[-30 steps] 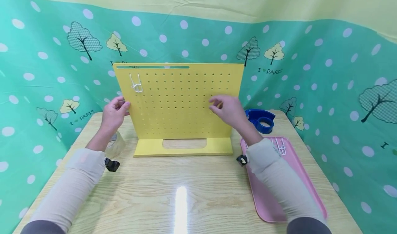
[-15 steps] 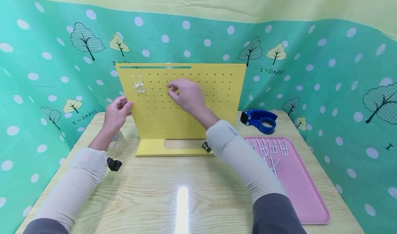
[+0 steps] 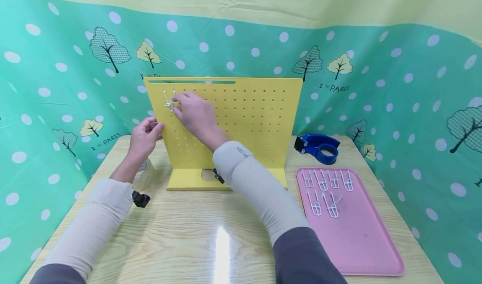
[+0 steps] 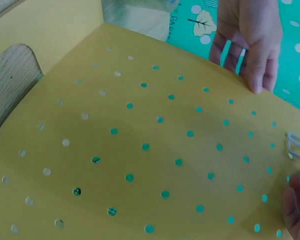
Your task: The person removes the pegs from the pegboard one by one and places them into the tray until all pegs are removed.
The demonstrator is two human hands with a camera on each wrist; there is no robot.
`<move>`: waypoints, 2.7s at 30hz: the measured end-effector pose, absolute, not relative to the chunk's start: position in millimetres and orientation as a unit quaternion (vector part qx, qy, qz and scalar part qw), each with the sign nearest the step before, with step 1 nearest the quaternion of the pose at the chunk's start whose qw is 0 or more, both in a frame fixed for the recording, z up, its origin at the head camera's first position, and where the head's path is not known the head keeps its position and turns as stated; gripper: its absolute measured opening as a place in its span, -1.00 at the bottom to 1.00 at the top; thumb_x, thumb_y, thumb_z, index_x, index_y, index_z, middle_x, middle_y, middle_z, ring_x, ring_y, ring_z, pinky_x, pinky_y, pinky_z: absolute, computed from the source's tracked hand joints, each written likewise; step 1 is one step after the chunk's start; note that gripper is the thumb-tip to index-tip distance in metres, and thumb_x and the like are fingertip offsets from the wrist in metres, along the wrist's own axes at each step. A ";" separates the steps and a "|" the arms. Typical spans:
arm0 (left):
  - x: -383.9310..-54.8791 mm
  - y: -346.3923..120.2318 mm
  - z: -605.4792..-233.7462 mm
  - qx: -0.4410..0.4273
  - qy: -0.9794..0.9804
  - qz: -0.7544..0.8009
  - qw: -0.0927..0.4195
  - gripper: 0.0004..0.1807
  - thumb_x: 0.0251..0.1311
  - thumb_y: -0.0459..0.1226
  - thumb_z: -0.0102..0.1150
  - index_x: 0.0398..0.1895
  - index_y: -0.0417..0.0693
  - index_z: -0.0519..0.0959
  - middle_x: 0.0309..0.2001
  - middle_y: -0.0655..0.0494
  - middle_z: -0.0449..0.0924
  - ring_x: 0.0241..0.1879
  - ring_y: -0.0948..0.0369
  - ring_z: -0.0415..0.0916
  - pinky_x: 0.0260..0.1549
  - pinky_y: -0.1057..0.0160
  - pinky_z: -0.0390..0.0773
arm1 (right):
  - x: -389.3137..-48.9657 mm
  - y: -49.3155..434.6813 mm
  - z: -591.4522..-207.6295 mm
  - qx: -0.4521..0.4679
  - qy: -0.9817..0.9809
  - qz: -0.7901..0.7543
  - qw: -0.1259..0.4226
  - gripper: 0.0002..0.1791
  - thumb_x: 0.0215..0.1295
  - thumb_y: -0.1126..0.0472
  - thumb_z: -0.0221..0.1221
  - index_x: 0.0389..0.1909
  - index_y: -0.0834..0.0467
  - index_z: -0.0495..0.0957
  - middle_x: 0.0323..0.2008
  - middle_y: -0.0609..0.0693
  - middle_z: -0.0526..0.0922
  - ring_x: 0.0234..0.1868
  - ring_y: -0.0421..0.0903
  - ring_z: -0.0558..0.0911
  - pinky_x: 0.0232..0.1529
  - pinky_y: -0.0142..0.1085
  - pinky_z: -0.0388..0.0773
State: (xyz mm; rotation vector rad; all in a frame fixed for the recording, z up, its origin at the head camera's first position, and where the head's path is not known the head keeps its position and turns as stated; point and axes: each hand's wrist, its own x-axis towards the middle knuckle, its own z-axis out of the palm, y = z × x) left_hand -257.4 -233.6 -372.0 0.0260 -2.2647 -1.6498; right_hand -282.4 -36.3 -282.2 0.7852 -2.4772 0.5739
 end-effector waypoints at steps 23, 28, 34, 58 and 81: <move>-259.4 -232.2 -374.4 0.002 -0.806 -0.571 0.156 -0.57 0.48 -0.16 0.14 0.28 -0.18 0.52 -0.01 -0.14 0.60 -0.20 0.41 0.56 -0.14 0.45 0.76 | -281.4 -48.4 -285.9 0.271 -0.894 0.191 0.300 -0.82 0.50 0.00 0.17 -0.07 -0.12 0.72 -0.16 -0.16 0.74 -0.46 -0.24 0.58 -0.55 -0.49 0.49; -258.4 -231.6 -374.3 0.001 -0.805 -0.573 0.153 -0.56 0.48 -0.14 0.14 0.29 -0.18 0.52 -0.01 -0.13 0.59 -0.19 0.40 0.57 -0.12 0.44 0.76 | -277.1 -45.4 -283.2 0.287 -0.885 0.201 0.308 -0.82 0.50 0.01 0.17 -0.08 -0.11 0.72 -0.17 -0.16 0.74 -0.47 -0.24 0.57 -0.57 -0.49 0.46; -257.7 -232.0 -374.5 0.007 -0.808 -0.569 0.154 -0.55 0.47 -0.12 0.14 0.28 -0.18 0.52 -0.03 -0.06 0.59 -0.17 0.37 0.56 -0.10 0.42 0.77 | -267.7 -32.9 -284.7 0.309 -0.866 0.225 0.323 -0.87 0.45 0.08 0.22 -0.16 -0.07 0.74 -0.23 -0.15 0.74 -0.43 -0.25 0.59 -0.53 -0.51 0.49; -254.5 -235.8 -371.2 0.015 -0.822 -0.549 0.153 -0.52 0.50 -0.05 0.09 0.33 -0.11 0.50 0.00 0.03 0.57 -0.12 0.34 0.55 -0.08 0.41 0.77 | -236.9 181.5 -318.1 0.267 -0.906 0.292 0.148 -0.94 0.30 0.19 0.37 -0.26 0.08 0.75 -0.31 0.01 0.75 -0.34 -0.09 0.70 -0.34 -0.34 0.76; -258.0 -234.5 -370.4 0.025 -0.826 -0.542 0.152 -0.54 0.50 -0.03 0.07 0.30 -0.06 0.50 0.02 0.05 0.56 -0.11 0.34 0.54 -0.03 0.33 0.78 | -189.8 384.6 -362.4 0.162 -0.956 0.243 0.035 -0.93 0.31 0.23 0.36 -0.24 0.12 0.76 -0.38 -0.03 0.73 -0.42 -0.39 0.56 -0.52 -0.44 0.58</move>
